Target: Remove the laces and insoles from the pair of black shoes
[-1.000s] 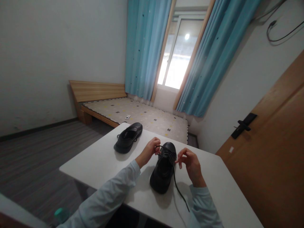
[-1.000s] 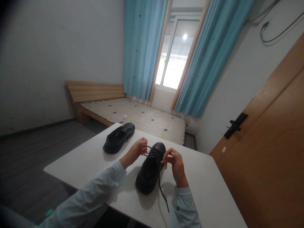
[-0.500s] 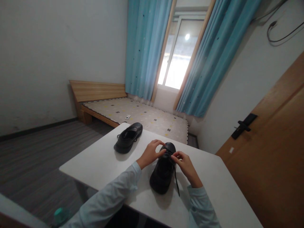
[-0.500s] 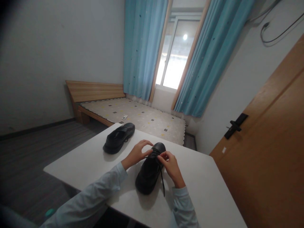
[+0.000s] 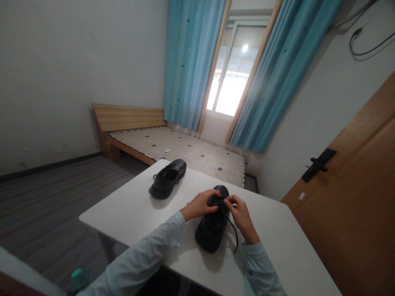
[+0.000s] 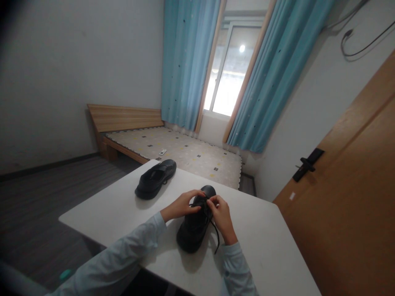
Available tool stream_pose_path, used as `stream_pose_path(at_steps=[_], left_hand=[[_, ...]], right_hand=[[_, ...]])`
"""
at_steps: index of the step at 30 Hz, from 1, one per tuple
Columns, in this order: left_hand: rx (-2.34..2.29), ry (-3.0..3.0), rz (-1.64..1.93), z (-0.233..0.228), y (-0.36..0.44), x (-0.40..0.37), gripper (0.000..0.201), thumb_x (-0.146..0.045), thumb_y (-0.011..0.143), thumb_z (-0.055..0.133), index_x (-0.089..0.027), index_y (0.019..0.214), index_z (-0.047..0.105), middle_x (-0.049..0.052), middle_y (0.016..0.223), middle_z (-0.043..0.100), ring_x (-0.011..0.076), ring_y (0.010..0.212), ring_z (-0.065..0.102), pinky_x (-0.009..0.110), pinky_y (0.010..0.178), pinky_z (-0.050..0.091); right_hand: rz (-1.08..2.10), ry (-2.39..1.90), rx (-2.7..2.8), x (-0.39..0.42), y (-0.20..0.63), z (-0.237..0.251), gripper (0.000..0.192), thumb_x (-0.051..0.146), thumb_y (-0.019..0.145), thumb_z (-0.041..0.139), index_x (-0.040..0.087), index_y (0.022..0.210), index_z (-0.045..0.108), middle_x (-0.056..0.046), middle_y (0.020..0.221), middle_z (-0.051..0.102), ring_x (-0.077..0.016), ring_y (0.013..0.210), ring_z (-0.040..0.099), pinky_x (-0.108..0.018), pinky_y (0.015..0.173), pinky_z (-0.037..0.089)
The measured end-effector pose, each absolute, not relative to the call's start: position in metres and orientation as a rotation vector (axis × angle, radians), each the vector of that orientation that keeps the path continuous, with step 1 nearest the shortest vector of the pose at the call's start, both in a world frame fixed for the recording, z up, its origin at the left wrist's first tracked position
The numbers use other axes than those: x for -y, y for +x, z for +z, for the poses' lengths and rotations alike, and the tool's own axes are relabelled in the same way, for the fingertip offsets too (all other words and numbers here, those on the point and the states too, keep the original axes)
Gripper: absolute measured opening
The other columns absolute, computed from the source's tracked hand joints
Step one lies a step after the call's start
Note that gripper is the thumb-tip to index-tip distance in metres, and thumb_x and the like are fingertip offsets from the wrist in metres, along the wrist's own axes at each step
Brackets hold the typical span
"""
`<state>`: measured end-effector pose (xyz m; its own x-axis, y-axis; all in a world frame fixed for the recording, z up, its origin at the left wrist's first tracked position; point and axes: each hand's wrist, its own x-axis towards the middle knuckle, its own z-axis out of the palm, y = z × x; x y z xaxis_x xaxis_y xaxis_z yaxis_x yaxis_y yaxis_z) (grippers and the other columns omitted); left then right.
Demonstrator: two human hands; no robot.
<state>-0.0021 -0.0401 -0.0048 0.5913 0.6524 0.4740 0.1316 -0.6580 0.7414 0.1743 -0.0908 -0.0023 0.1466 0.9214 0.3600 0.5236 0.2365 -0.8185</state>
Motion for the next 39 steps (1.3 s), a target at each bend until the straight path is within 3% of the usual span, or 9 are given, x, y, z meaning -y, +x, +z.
stream_pose_path(at_steps=[7, 10, 13, 23, 33, 39], left_hand=[[-0.633, 2.164, 1.005, -0.007, -0.001, 0.040, 0.039, -0.014, 0.066, 0.062, -0.018, 0.105, 0.058, 0.007, 0.114, 0.061, 0.0212, 0.107, 0.055, 0.033, 0.097, 0.039], [-0.640, 2.175, 1.007, -0.008, 0.000, 0.039, 0.040, -0.014, 0.066, 0.062, -0.018, 0.106, 0.057, 0.006, 0.114, 0.061, 0.0208, 0.106, 0.055, 0.032, 0.097, 0.039], [-0.647, 2.181, 1.007, -0.009, -0.001, 0.038, 0.041, -0.014, 0.066, 0.062, -0.018, 0.107, 0.056, 0.007, 0.114, 0.060, 0.0206, 0.106, 0.055, 0.031, 0.096, 0.039], [-0.661, 2.191, 0.998, -0.008, 0.000, 0.040, 0.041, -0.014, 0.066, 0.062, -0.017, 0.107, 0.056, 0.007, 0.114, 0.060, 0.0209, 0.107, 0.055, 0.031, 0.096, 0.040], [-0.662, 2.193, 0.999, -0.007, -0.002, 0.040, 0.040, -0.015, 0.066, 0.062, -0.019, 0.106, 0.058, 0.006, 0.115, 0.061, 0.0210, 0.106, 0.056, 0.032, 0.097, 0.039], [-0.675, 2.200, 0.980, -0.008, -0.003, 0.039, 0.040, -0.015, 0.066, 0.062, -0.019, 0.106, 0.058, 0.006, 0.116, 0.060, 0.0214, 0.108, 0.055, 0.031, 0.098, 0.039]], right_hand=[[0.524, -1.353, 1.471, 0.089, 0.174, -0.002, 0.020, 0.038, 0.074, 0.060, 0.019, 0.069, 0.054, -0.002, 0.067, 0.059, -0.0185, 0.067, 0.056, -0.030, 0.061, 0.043], [0.732, -1.253, 1.419, 0.091, 0.174, 0.001, 0.023, 0.035, 0.072, 0.064, 0.020, 0.083, 0.053, 0.000, 0.068, 0.060, -0.0165, 0.067, 0.057, -0.027, 0.060, 0.042], [0.931, -1.177, 1.346, 0.095, 0.172, 0.007, 0.038, 0.029, 0.065, 0.071, 0.022, 0.095, 0.049, 0.003, 0.068, 0.059, -0.0143, 0.066, 0.057, -0.025, 0.060, 0.041], [1.077, -0.979, 1.067, 0.094, 0.173, 0.005, 0.040, 0.021, 0.062, 0.075, 0.024, 0.092, 0.049, 0.004, 0.072, 0.064, -0.0138, 0.069, 0.063, -0.027, 0.068, 0.047], [1.102, -0.746, 0.832, 0.095, 0.172, 0.012, 0.029, 0.020, 0.066, 0.074, 0.024, 0.088, 0.055, 0.006, 0.071, 0.062, -0.0057, 0.051, 0.051, -0.026, 0.060, 0.053], [0.946, -0.803, 0.772, 0.099, 0.192, 0.024, 0.027, 0.024, 0.061, 0.076, 0.021, 0.084, 0.063, 0.001, 0.078, 0.065, -0.0055, 0.049, 0.048, -0.017, 0.038, 0.037]])
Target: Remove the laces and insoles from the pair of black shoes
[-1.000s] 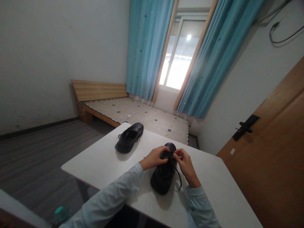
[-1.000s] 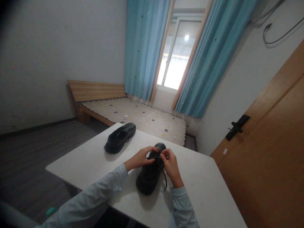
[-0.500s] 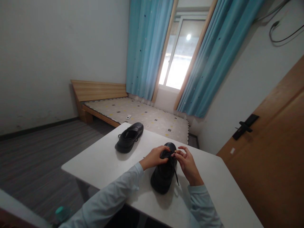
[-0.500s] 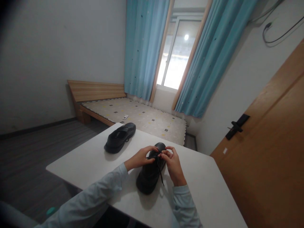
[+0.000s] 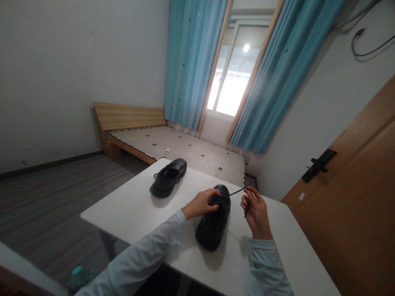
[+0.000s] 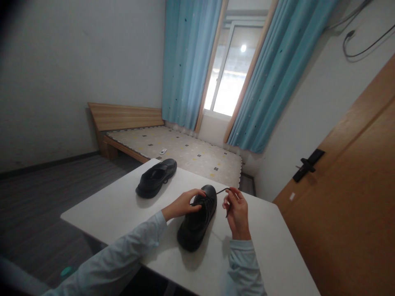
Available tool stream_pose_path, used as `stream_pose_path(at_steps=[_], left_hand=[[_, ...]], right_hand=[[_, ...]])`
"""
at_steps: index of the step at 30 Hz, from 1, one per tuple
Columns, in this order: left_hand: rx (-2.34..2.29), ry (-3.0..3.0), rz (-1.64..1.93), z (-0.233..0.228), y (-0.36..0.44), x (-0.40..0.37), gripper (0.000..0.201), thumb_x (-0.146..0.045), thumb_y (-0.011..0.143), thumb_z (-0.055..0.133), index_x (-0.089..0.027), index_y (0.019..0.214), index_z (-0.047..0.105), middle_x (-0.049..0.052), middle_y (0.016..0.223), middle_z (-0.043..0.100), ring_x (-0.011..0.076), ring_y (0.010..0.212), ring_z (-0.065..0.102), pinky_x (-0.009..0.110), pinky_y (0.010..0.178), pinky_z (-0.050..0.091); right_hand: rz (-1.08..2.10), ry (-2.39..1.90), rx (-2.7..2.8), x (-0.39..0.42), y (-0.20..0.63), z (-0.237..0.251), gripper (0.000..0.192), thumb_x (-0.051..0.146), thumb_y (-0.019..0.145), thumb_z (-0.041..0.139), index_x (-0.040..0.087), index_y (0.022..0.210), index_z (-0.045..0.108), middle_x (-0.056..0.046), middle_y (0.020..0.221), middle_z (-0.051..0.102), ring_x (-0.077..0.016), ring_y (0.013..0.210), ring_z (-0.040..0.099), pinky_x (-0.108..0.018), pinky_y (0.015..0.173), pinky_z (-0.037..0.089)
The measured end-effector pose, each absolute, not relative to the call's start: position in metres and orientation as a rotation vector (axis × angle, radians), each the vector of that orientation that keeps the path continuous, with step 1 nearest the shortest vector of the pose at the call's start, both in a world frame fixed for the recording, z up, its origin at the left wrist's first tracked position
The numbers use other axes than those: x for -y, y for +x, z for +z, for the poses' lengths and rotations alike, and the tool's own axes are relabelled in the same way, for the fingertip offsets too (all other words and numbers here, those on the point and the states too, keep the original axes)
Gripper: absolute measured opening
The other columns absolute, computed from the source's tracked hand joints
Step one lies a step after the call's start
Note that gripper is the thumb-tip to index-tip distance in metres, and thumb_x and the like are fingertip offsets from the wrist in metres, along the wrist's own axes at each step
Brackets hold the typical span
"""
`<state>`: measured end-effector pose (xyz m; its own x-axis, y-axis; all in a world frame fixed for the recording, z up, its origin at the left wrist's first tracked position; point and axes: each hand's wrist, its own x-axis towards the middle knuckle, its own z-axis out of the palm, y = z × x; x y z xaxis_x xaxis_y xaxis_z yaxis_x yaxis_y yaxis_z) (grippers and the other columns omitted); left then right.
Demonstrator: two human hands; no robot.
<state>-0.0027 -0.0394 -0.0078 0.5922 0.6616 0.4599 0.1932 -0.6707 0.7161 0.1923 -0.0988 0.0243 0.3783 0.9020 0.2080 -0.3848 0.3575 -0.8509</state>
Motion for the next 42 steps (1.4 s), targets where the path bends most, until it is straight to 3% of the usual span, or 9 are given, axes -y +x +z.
stream_pose_path(at_steps=[4, 9, 13, 16, 19, 24, 30, 42], left_hand=[[-0.672, 2.205, 0.964, -0.008, -0.002, 0.039, 0.040, -0.015, 0.067, 0.062, -0.019, 0.107, 0.058, 0.006, 0.117, 0.060, 0.0216, 0.109, 0.054, 0.031, 0.098, 0.038], [-0.666, 2.187, 0.958, -0.006, -0.003, 0.040, 0.041, -0.015, 0.067, 0.063, -0.019, 0.108, 0.058, 0.006, 0.118, 0.059, 0.0217, 0.110, 0.054, 0.032, 0.099, 0.037], [-0.666, 2.141, 0.957, -0.004, -0.004, 0.041, 0.046, -0.025, 0.071, 0.066, -0.020, 0.115, 0.053, 0.006, 0.119, 0.059, 0.0220, 0.110, 0.054, 0.033, 0.097, 0.039], [-0.636, 2.073, 1.012, -0.004, -0.003, 0.040, 0.040, -0.032, 0.078, 0.061, -0.021, 0.115, 0.051, 0.005, 0.115, 0.061, 0.0188, 0.107, 0.056, 0.030, 0.094, 0.041], [-0.704, 2.067, 1.105, -0.005, -0.003, 0.037, 0.024, -0.032, 0.082, 0.057, -0.020, 0.103, 0.058, 0.003, 0.102, 0.065, 0.0171, 0.098, 0.059, 0.029, 0.089, 0.043], [-0.850, 2.158, 1.117, -0.006, -0.002, 0.034, 0.020, -0.037, 0.071, 0.069, -0.018, 0.077, 0.067, 0.003, 0.084, 0.064, 0.0187, 0.084, 0.059, 0.029, 0.080, 0.043], [-0.798, 2.170, 1.030, -0.008, 0.003, 0.031, 0.017, -0.034, 0.073, 0.067, -0.017, 0.075, 0.068, 0.001, 0.074, 0.064, 0.0150, 0.072, 0.058, 0.025, 0.071, 0.043], [-0.950, 2.250, 0.965, 0.003, 0.013, 0.040, 0.004, -0.022, 0.079, 0.059, -0.018, 0.079, 0.058, 0.003, 0.082, 0.064, 0.0184, 0.081, 0.055, 0.030, 0.076, 0.041]], right_hand=[[0.864, -0.865, 0.794, 0.100, 0.198, 0.025, 0.027, 0.027, 0.060, 0.075, 0.021, 0.084, 0.064, 0.000, 0.077, 0.063, -0.0070, 0.050, 0.049, -0.018, 0.038, 0.035], [0.636, -1.048, 0.963, 0.100, 0.195, 0.021, 0.020, 0.034, 0.068, 0.068, 0.019, 0.081, 0.063, -0.002, 0.078, 0.062, -0.0115, 0.059, 0.053, -0.023, 0.046, 0.042], [0.350, -1.264, 1.277, 0.099, 0.193, 0.020, 0.022, 0.040, 0.073, 0.062, 0.019, 0.081, 0.064, -0.006, 0.087, 0.064, -0.0202, 0.081, 0.058, -0.036, 0.070, 0.049], [0.268, -1.314, 1.534, 0.100, 0.189, 0.020, 0.028, 0.041, 0.072, 0.063, 0.022, 0.093, 0.062, -0.007, 0.102, 0.062, -0.0258, 0.102, 0.054, -0.046, 0.089, 0.042], [0.322, -1.318, 1.700, 0.100, 0.185, 0.015, 0.047, 0.041, 0.065, 0.071, 0.024, 0.107, 0.058, -0.007, 0.112, 0.059, -0.0269, 0.110, 0.050, -0.046, 0.097, 0.036], [0.477, -1.391, 1.722, 0.094, 0.183, -0.005, 0.064, 0.041, 0.060, 0.074, 0.023, 0.117, 0.051, -0.009, 0.121, 0.054, -0.0287, 0.117, 0.047, -0.046, 0.102, 0.033], [0.492, -1.417, 1.731, 0.086, 0.182, -0.023, 0.061, 0.041, 0.069, 0.067, 0.020, 0.122, 0.046, -0.011, 0.124, 0.051, -0.0272, 0.120, 0.045, -0.045, 0.103, 0.032], [0.439, -1.471, 1.746, 0.083, 0.186, -0.028, 0.063, 0.047, 0.066, 0.069, 0.023, 0.120, 0.048, -0.009, 0.119, 0.052, -0.0271, 0.116, 0.047, -0.043, 0.099, 0.036]])
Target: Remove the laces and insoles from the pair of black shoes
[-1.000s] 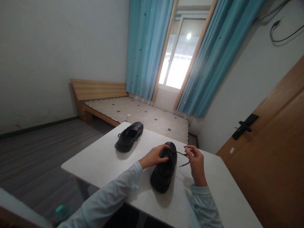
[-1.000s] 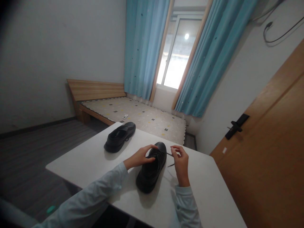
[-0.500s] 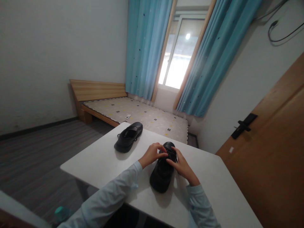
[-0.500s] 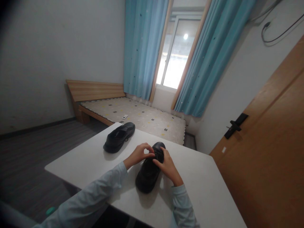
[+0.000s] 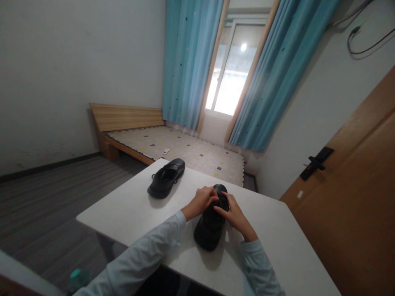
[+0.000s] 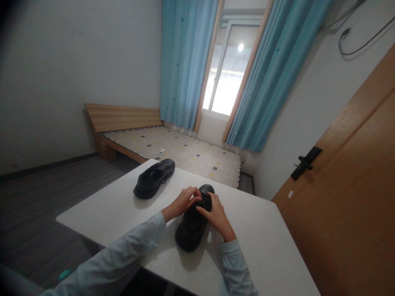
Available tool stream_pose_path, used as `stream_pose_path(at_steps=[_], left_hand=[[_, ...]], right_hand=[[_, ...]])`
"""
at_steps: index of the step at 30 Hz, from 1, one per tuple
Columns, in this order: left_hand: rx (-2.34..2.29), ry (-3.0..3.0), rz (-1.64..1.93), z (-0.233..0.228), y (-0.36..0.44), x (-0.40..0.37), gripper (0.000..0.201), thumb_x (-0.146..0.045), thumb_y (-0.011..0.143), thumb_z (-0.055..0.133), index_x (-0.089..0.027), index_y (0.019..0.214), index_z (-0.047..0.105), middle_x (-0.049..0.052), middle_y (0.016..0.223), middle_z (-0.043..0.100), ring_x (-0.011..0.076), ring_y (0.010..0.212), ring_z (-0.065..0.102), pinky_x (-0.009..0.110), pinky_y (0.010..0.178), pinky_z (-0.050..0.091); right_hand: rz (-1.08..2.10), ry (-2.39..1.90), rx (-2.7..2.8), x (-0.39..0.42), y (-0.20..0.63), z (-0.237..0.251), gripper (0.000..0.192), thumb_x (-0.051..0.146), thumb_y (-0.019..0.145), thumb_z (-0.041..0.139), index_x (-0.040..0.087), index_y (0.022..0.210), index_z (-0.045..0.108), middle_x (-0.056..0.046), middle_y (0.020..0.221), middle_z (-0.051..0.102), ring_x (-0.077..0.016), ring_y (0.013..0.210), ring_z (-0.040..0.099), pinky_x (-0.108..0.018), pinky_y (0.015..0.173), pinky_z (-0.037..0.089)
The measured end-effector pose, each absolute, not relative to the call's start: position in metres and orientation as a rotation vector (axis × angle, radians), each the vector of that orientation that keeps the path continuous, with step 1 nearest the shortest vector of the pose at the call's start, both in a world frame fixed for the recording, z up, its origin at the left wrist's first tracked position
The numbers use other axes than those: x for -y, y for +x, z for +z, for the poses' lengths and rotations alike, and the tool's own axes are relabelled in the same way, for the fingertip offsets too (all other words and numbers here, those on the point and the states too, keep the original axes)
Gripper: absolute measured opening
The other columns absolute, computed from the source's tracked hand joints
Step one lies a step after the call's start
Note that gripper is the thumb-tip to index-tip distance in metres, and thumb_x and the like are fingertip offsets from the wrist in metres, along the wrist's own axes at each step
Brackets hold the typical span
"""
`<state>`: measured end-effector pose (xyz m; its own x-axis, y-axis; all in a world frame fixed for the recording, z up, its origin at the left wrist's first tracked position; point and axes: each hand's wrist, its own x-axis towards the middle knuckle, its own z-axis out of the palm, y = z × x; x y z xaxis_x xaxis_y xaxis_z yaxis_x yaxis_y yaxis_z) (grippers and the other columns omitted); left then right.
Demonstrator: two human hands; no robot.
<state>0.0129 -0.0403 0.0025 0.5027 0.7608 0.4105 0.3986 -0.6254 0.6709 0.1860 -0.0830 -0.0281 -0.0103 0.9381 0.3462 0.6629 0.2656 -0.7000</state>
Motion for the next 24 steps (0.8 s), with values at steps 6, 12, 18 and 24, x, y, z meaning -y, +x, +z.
stream_pose_path(at_steps=[6, 12, 18, 24], left_hand=[[-0.855, 2.165, 0.981, 0.001, 0.014, 0.041, 0.005, -0.022, 0.081, 0.054, -0.017, 0.079, 0.054, 0.002, 0.077, 0.061, 0.0159, 0.075, 0.054, 0.028, 0.072, 0.041], [-0.670, 1.956, 1.006, -0.007, 0.010, 0.035, 0.023, -0.013, 0.070, 0.059, -0.017, 0.090, 0.049, -0.001, 0.083, 0.056, 0.0131, 0.077, 0.053, 0.025, 0.070, 0.041], [-0.487, 1.754, 0.996, -0.004, 0.007, 0.031, 0.025, -0.011, 0.067, 0.062, -0.017, 0.082, 0.044, -0.002, 0.076, 0.052, 0.0113, 0.074, 0.052, 0.024, 0.070, 0.042], [-0.412, 1.501, 1.116, 0.006, 0.001, 0.030, 0.024, -0.029, 0.074, 0.062, -0.017, 0.078, 0.040, -0.004, 0.073, 0.045, 0.0077, 0.062, 0.050, 0.021, 0.059, 0.043]], right_hand=[[0.444, -1.488, 1.743, 0.081, 0.188, -0.030, 0.064, 0.047, 0.065, 0.069, 0.023, 0.120, 0.048, -0.008, 0.119, 0.053, -0.0271, 0.115, 0.048, -0.043, 0.098, 0.037], [0.469, -1.500, 1.742, 0.082, 0.188, -0.029, 0.064, 0.046, 0.065, 0.068, 0.024, 0.121, 0.047, -0.007, 0.120, 0.052, -0.0272, 0.115, 0.048, -0.043, 0.097, 0.036], [0.461, -1.520, 1.771, 0.084, 0.187, -0.025, 0.063, 0.049, 0.067, 0.066, 0.024, 0.122, 0.047, -0.008, 0.122, 0.051, -0.0282, 0.117, 0.046, -0.044, 0.098, 0.035], [0.468, -1.527, 1.754, 0.086, 0.186, -0.022, 0.062, 0.049, 0.066, 0.067, 0.025, 0.121, 0.049, -0.007, 0.121, 0.052, -0.0277, 0.117, 0.046, -0.044, 0.099, 0.035]])
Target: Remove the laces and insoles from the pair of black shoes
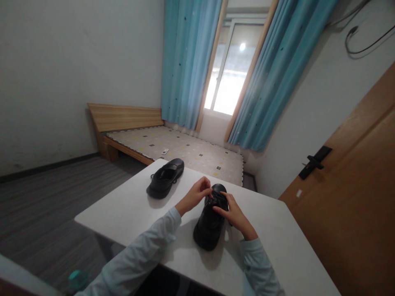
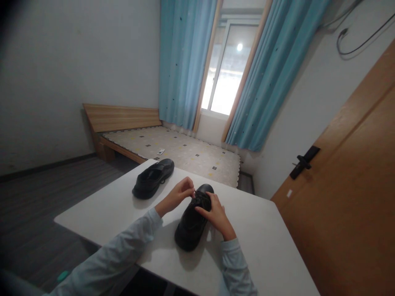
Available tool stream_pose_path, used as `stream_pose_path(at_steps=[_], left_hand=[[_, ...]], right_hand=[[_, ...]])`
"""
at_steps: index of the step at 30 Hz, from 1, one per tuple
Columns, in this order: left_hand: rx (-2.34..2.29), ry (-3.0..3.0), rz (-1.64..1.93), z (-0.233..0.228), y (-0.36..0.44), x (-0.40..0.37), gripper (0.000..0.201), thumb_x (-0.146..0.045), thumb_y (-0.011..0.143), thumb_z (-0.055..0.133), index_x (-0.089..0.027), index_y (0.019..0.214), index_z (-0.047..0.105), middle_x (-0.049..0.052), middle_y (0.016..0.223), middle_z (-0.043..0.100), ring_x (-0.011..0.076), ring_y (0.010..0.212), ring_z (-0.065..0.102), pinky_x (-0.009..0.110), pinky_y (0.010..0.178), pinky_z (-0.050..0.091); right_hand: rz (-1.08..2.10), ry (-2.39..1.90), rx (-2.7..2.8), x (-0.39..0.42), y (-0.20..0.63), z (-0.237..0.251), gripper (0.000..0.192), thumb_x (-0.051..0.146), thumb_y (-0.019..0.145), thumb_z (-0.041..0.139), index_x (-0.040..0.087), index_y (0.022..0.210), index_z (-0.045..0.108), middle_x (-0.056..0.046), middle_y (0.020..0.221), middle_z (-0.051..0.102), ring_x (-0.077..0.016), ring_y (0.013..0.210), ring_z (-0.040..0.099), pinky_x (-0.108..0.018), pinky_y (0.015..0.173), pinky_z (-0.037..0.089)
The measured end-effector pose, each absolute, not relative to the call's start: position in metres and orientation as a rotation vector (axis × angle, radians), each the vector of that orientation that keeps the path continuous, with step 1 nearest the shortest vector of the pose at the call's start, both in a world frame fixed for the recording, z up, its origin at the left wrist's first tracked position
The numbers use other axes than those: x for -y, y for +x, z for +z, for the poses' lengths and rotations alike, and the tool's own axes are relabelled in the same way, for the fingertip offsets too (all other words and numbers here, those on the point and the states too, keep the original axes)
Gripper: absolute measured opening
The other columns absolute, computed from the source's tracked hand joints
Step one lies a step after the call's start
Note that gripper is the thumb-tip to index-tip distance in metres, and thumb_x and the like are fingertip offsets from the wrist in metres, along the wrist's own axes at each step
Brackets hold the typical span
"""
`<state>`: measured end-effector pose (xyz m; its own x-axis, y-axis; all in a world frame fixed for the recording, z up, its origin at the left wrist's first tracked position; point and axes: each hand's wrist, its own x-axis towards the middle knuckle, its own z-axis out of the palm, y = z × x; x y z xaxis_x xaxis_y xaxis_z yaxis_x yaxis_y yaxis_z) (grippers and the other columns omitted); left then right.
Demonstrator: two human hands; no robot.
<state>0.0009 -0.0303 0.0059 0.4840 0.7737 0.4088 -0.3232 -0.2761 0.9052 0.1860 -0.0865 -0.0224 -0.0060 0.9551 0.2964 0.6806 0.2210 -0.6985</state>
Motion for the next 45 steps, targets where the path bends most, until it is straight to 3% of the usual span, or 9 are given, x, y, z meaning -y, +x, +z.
stream_pose_path(at_steps=[4, 10, 15, 19, 24, 30, 35, 38, 45], left_hand=[[-0.496, 1.544, 1.183, 0.013, -0.010, 0.028, 0.027, -0.034, 0.074, 0.062, -0.018, 0.078, 0.041, -0.006, 0.070, 0.043, 0.0054, 0.053, 0.044, 0.016, 0.045, 0.036], [-0.819, 1.908, 1.333, 0.019, -0.022, 0.029, 0.018, -0.033, 0.075, 0.061, -0.016, 0.077, 0.055, -0.002, 0.070, 0.054, 0.0075, 0.057, 0.045, 0.018, 0.054, 0.039], [-0.779, 1.944, 1.324, 0.021, -0.027, 0.032, 0.022, -0.036, 0.080, 0.056, -0.015, 0.079, 0.060, -0.001, 0.063, 0.060, 0.0087, 0.054, 0.050, 0.018, 0.053, 0.038], [-0.697, 1.954, 1.229, 0.020, -0.029, 0.037, 0.036, -0.036, 0.088, 0.041, -0.013, 0.071, 0.063, -0.001, 0.051, 0.058, 0.0092, 0.049, 0.054, 0.020, 0.055, 0.041], [-0.767, 1.993, 1.184, 0.017, -0.023, 0.036, 0.040, -0.037, 0.089, 0.039, -0.013, 0.069, 0.063, -0.002, 0.047, 0.057, 0.0087, 0.046, 0.052, 0.019, 0.052, 0.040], [-0.831, 2.123, 1.098, 0.004, -0.014, 0.028, 0.017, -0.027, 0.082, 0.053, -0.017, 0.092, 0.064, 0.001, 0.076, 0.067, 0.0114, 0.064, 0.060, 0.020, 0.060, 0.046], [-0.657, 2.198, 1.068, -0.006, -0.012, 0.024, 0.027, -0.018, 0.076, 0.062, -0.020, 0.103, 0.065, 0.006, 0.109, 0.065, 0.0183, 0.099, 0.061, 0.030, 0.088, 0.047], [-0.653, 2.192, 1.041, -0.009, -0.011, 0.024, 0.032, -0.019, 0.075, 0.064, -0.021, 0.107, 0.064, 0.005, 0.112, 0.066, 0.0193, 0.107, 0.059, 0.032, 0.097, 0.042], [-0.660, 2.195, 1.003, -0.008, -0.011, 0.025, 0.032, -0.030, 0.073, 0.067, -0.021, 0.104, 0.067, 0.004, 0.112, 0.066, 0.0194, 0.104, 0.061, 0.029, 0.094, 0.044]], right_hand=[[0.470, -1.522, 1.753, 0.086, 0.186, -0.023, 0.063, 0.049, 0.066, 0.067, 0.026, 0.121, 0.049, -0.007, 0.121, 0.052, -0.0280, 0.118, 0.046, -0.044, 0.100, 0.034], [0.475, -1.532, 1.745, 0.086, 0.185, -0.023, 0.066, 0.050, 0.066, 0.067, 0.025, 0.123, 0.046, -0.008, 0.125, 0.050, -0.0285, 0.120, 0.044, -0.046, 0.101, 0.032], [0.583, -1.410, 1.667, 0.088, 0.185, -0.014, 0.060, 0.045, 0.064, 0.071, 0.024, 0.117, 0.051, -0.007, 0.122, 0.055, -0.0260, 0.116, 0.049, -0.043, 0.101, 0.034], [0.702, -1.293, 1.453, 0.088, 0.193, -0.003, 0.034, 0.046, 0.073, 0.063, 0.021, 0.096, 0.064, -0.007, 0.102, 0.066, -0.0233, 0.097, 0.061, -0.039, 0.088, 0.045], [0.579, -1.392, 1.385, 0.086, 0.204, -0.001, 0.029, 0.045, 0.067, 0.068, 0.017, 0.075, 0.069, -0.006, 0.076, 0.069, -0.0191, 0.066, 0.060, -0.034, 0.065, 0.048], [0.619, -1.431, 1.480, 0.086, 0.194, -0.006, 0.030, 0.043, 0.064, 0.069, 0.015, 0.072, 0.068, -0.006, 0.068, 0.067, -0.0157, 0.056, 0.055, -0.029, 0.054, 0.044], [0.599, -1.422, 1.506, 0.086, 0.188, -0.006, 0.028, 0.043, 0.065, 0.068, 0.016, 0.069, 0.065, -0.005, 0.069, 0.066, -0.0173, 0.060, 0.057, -0.029, 0.058, 0.046], [0.556, -1.427, 1.504, 0.085, 0.186, -0.008, 0.028, 0.044, 0.067, 0.066, 0.016, 0.068, 0.064, -0.005, 0.068, 0.065, -0.0176, 0.061, 0.057, -0.029, 0.058, 0.045], [0.493, -1.410, 1.468, 0.083, 0.182, -0.013, 0.029, 0.046, 0.068, 0.062, 0.017, 0.066, 0.063, -0.004, 0.066, 0.063, -0.0177, 0.064, 0.056, -0.030, 0.062, 0.044]])
